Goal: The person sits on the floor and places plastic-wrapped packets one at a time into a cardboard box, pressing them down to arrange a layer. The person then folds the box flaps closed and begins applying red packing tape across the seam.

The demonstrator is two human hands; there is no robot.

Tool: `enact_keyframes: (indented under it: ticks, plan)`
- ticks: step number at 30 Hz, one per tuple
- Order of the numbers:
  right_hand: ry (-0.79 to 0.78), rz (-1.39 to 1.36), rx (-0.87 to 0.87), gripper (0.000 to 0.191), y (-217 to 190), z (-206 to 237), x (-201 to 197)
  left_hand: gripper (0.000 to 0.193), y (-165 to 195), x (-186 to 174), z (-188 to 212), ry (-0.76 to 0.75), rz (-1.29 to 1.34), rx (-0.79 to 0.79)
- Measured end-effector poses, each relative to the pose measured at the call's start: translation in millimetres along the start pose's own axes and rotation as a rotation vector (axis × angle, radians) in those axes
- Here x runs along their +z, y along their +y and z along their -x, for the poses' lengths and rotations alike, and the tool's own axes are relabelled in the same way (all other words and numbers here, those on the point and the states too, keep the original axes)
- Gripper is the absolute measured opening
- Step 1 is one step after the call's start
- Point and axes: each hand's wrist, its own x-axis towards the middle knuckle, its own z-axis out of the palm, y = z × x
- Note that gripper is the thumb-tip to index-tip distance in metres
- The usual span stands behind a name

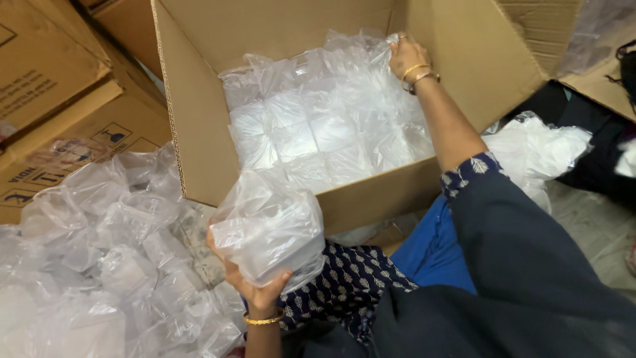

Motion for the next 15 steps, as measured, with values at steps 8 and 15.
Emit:
enact_keyframes:
  ticks: [8, 15]
  plan:
    - [0.298, 0.672, -0.539, 0.039, 5.5, 13.6, 28.2, 0.105, 41.7, 31.4, -35.0, -0.071, -0.179, 0.075]
    - [0.028, 0.112, -0.586, 0.057, 39.1, -2.3, 44.9, 0.115, 15.6, 16.5, -21.5, 0.019, -0.153, 0.011]
